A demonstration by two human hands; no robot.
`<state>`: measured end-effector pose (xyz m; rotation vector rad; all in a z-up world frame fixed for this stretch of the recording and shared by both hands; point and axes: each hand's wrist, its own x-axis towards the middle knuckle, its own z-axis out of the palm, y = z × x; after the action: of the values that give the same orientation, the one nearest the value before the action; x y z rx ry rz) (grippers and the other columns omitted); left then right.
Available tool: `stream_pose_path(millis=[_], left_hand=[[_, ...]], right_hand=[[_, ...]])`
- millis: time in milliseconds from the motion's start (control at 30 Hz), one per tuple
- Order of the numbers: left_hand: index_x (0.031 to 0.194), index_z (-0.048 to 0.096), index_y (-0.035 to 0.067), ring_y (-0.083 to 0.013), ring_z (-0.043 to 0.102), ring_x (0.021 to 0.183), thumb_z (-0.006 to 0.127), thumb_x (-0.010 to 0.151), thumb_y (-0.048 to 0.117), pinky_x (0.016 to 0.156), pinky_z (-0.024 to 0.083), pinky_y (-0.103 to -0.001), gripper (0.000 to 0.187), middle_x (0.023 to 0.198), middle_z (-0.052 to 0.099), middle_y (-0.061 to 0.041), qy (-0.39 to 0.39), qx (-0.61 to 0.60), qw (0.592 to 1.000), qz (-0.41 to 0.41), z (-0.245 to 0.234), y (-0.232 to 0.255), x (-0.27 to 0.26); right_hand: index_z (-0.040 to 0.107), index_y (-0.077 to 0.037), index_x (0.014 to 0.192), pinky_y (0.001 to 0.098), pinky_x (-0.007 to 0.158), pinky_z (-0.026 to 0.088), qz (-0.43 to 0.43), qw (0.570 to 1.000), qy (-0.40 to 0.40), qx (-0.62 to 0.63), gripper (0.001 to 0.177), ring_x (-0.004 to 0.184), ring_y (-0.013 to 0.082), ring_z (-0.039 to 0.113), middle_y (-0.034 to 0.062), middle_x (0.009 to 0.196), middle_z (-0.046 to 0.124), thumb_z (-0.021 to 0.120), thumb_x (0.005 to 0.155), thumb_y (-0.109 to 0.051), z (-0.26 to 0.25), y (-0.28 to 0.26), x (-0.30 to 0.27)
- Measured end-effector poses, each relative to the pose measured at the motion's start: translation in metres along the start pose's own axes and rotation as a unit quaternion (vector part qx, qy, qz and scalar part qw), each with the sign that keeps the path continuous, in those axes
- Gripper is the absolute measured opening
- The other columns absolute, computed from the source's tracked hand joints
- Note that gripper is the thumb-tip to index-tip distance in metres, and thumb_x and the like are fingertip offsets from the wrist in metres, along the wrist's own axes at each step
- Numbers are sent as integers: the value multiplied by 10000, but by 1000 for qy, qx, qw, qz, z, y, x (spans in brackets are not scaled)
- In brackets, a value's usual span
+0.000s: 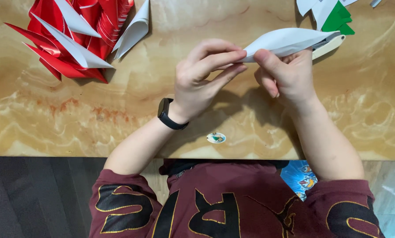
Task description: Folding paper into specific shapes and securing them with a stapler.
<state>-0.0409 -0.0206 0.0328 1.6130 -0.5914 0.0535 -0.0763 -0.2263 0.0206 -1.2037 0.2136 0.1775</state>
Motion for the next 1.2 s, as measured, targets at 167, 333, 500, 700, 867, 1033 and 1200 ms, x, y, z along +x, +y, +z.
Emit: stream_pose_path(millis=[167, 333, 500, 700, 867, 1033, 1200], left_hand=[[1113, 734, 28, -147, 684, 946, 800, 929, -91, 853, 648, -231, 229, 1160, 636, -47, 21, -65, 996, -59, 3, -2, -1], [1072, 729, -27, -138, 681, 938, 759, 944, -92, 849, 622, -204, 147, 1171, 645, -75, 41, -139, 983, -111, 6, -4, -4], [1088, 709, 8, -164, 675, 1033, 719, 972, -71, 968, 646, -268, 141, 1195, 612, -70, 44, -165, 976, -137, 3, -6, -3], [1071, 700, -12, -168, 673, 950, 695, 986, -58, 877, 619, -252, 97, 1136, 616, -57, 68, -192, 968, -145, -3, -12, 5], [1088, 692, -29, -174, 714, 886, 704, 982, -6, 840, 614, -258, 110, 1038, 689, -84, 106, -211, 959, -157, -17, -26, 11], [1110, 705, -54, -179, 731, 879, 720, 966, 69, 849, 646, -280, 190, 993, 740, -134, 129, -245, 938, -208, -23, -30, 16], [1137, 693, -74, -183, 723, 878, 726, 962, 96, 848, 638, -287, 246, 1010, 736, -149, 124, -273, 925, -234, -22, -34, 14]], right_hand=[[633, 0, 1039, 184, 376, 320, 5, 1000, -1, 1, 48, 376, 53, 411, -1, 676, 602, 643, 1030, -46, -2, 2, 0], [637, 16, 1029, 178, 353, 299, 14, 999, 15, -30, 63, 383, 56, 430, 12, 666, 599, 649, 1022, -45, 0, 2, 0], [646, -5, 1010, 172, 349, 323, 62, 991, 23, -114, 140, 395, 75, 490, 17, 606, 586, 643, 1043, -142, 4, 1, 2], [681, 70, 1072, 199, 398, 391, 80, 964, -70, -242, 231, 439, 109, 504, 92, 627, 647, 606, 1032, -145, -8, -21, 11], [738, 83, 1382, 361, 845, 488, -179, 777, -116, -593, 502, 982, 281, 562, 190, 1119, 673, 853, 919, -76, -63, -60, 0], [661, 44, 1501, 471, 958, 479, -154, 669, -68, -724, 753, 1176, 411, 506, 263, 1270, 522, 905, 810, -126, -88, -41, -12], [821, 9, 1280, 443, 1041, 402, -236, 613, -37, -754, 387, 1208, 364, 457, 211, 1309, 572, 913, 923, -107, -100, -30, -7]])
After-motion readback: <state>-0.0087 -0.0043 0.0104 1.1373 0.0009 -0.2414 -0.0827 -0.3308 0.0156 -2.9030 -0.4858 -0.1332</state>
